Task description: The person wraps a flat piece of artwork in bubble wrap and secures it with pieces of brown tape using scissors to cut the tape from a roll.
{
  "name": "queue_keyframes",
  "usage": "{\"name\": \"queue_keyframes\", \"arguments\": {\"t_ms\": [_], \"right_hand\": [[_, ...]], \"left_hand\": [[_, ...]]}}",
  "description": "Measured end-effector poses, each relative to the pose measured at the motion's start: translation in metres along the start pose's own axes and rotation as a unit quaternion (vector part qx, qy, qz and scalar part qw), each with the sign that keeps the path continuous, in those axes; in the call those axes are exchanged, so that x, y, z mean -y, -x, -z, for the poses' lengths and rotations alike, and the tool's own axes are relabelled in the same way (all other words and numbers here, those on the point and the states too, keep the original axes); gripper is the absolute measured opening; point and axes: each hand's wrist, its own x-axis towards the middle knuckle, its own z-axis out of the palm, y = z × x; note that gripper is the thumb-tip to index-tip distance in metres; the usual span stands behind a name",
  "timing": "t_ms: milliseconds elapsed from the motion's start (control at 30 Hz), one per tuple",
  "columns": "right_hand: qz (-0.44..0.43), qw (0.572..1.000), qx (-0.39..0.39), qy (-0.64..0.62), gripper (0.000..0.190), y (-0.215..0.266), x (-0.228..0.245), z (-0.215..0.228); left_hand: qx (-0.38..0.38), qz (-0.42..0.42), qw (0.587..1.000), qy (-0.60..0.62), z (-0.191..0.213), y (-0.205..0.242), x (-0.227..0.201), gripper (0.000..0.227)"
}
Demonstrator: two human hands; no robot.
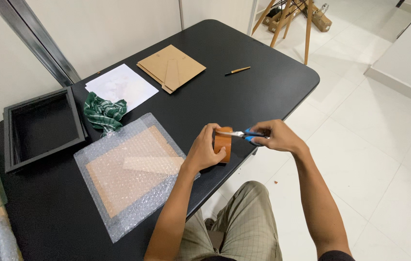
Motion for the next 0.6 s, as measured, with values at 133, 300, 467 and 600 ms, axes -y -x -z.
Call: {"name": "queue_keyframes", "arguments": {"t_ms": [133,300,467,600], "right_hand": [[-0.01,0.998,-0.035,-0.046,0.04,0.008,-0.019,0.0],[0.015,0.993,-0.119,0.018,0.041,-0.03,-0.087,-0.059],[-0.042,0.964,-0.143,0.218,0.035,-0.066,-0.065,-0.116],[-0.051,0.932,-0.141,0.331,0.035,-0.089,-0.055,-0.144]], "left_hand": [[-0.019,-0.002,0.999,0.029,0.005,0.008,-0.01,0.075],[-0.084,-0.01,0.991,0.099,0.009,0.022,0.014,0.078],[-0.144,0.03,0.984,0.101,0.017,0.045,0.038,0.091],[-0.175,0.056,0.972,0.148,0.022,0.062,0.058,0.095]]}}
